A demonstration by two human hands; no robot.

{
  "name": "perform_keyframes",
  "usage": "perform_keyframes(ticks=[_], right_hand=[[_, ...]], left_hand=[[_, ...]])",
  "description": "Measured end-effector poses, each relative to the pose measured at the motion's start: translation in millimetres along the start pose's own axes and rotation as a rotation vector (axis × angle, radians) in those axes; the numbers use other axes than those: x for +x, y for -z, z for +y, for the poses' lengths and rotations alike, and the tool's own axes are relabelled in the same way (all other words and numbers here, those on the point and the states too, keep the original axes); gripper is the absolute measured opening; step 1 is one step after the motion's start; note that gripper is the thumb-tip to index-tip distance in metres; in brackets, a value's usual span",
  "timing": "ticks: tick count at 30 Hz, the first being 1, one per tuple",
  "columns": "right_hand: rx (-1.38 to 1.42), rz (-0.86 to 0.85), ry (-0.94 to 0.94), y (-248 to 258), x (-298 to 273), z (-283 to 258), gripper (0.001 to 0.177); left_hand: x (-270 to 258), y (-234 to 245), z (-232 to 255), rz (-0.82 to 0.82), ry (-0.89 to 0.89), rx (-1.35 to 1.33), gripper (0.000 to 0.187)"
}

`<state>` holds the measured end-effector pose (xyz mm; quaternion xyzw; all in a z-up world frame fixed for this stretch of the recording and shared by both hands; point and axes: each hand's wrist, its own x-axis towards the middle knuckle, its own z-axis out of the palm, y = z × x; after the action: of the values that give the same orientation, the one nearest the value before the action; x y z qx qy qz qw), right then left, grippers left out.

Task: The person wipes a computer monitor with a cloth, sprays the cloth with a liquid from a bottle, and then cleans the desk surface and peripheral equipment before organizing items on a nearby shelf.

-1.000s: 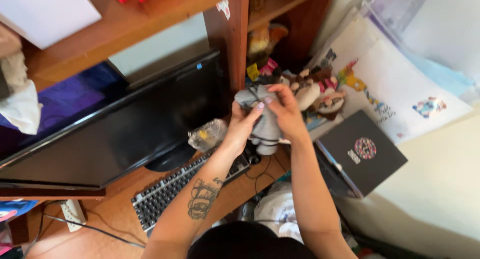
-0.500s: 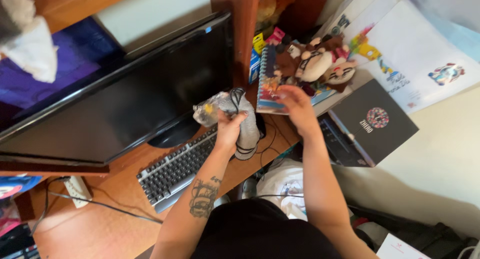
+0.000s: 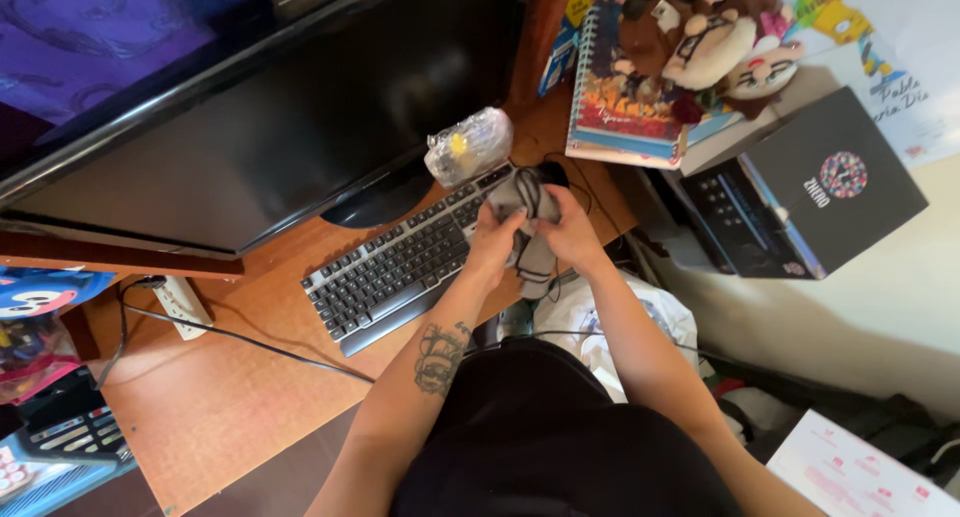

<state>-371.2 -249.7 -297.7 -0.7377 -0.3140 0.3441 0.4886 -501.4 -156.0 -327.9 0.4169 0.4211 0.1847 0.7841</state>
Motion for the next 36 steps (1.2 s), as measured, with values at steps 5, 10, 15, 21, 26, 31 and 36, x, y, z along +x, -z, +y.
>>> perform_keyframes(ticks=[5, 10, 15, 21, 26, 31, 36], right_hand=[[0.008, 0.262, -0.135, -26.0, 1.7, 49.6, 0.06], [0.19, 0.134, -0.157, -57.0, 12.2, 83.5, 0.065], [0.162, 0.158, -0.109, -69.6, 12.6, 72.7, 0.068], [0.266, 0.187, -0.096, -72.2, 7.5, 44.0, 0.065], [0.337, 0.167, -0.103, -67.1, -8.6, 24.5, 0.055], [0.308, 0.161, -0.076, -49.2, -4.6, 28.8, 0.047], [0.321, 0.16, -0.022, -47.7, 24.5, 32.6, 0.054]], left_hand=[[16.9, 42.1, -50.8, 0.071, 0.052, 0.177, 0.085], [40.0, 71.2, -19.7, 0.185, -0.207, 0.246, 0.081], [48.2, 78.1, 59.0, 0.443, -0.299, 0.69, 0.096], [98.8, 98.6, 55.5, 0.313, -0.463, 0.801, 0.069], [101.1, 104.4, 57.3, 0.361, -0.583, 0.833, 0.049], [59.1, 88.4, 102.9, 0.296, -0.624, 0.922, 0.035], [12.2, 74.6, 147.1, 0.261, -0.796, 0.982, 0.034]])
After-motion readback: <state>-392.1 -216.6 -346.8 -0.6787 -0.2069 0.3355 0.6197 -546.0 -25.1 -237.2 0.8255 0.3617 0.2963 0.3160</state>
